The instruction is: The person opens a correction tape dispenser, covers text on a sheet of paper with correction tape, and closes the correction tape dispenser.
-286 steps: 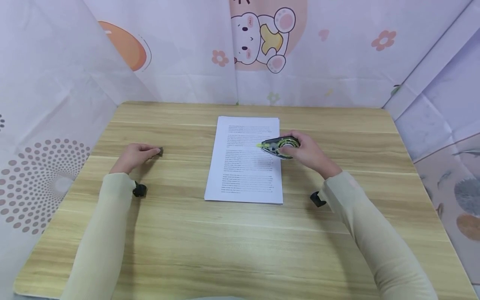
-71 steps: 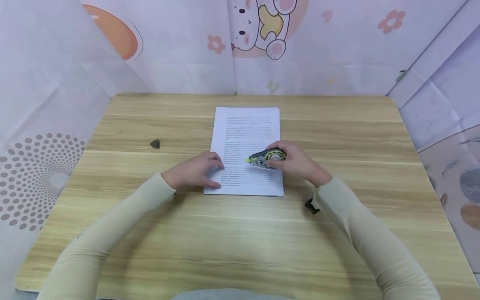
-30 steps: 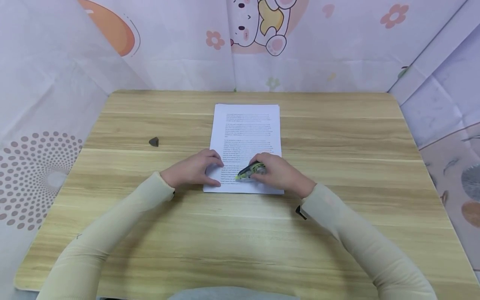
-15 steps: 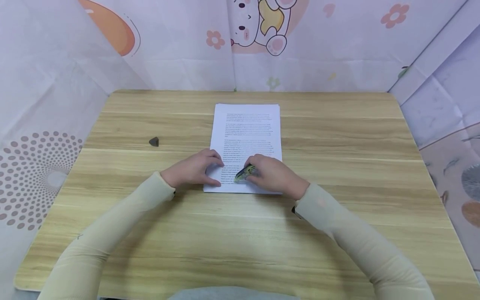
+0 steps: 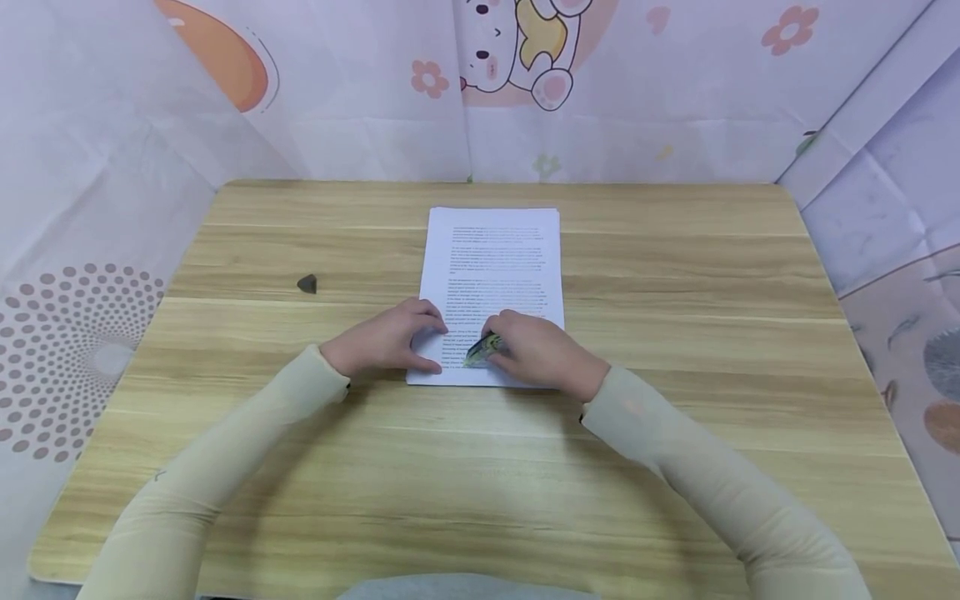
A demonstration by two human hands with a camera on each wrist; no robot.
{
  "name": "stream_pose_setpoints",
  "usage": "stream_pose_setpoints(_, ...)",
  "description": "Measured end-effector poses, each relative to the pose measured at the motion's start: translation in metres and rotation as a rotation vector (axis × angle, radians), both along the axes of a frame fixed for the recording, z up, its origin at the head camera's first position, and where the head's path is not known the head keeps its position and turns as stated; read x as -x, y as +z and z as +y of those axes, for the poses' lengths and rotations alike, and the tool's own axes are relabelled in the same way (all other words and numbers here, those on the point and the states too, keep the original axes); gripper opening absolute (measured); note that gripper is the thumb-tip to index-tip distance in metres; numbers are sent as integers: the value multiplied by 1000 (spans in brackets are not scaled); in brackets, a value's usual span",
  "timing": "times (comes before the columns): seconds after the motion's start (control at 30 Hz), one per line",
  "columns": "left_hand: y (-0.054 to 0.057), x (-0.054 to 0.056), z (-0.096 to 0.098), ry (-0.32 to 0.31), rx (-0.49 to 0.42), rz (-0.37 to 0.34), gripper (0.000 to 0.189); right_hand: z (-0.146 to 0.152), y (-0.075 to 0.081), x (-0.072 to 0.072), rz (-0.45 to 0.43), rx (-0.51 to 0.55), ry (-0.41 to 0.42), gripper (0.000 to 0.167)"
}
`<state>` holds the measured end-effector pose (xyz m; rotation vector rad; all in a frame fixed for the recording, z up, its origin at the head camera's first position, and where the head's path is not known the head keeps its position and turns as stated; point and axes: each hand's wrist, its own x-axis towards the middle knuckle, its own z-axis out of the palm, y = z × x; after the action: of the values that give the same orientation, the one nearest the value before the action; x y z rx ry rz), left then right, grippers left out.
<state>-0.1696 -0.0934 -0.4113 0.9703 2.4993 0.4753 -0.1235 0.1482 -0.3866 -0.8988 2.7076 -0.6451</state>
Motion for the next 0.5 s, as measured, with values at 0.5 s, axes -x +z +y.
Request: stream_pose_setpoints(0.5,-1,1,0,-32,-32,22,55,-17,18,0,16,-211,12,25)
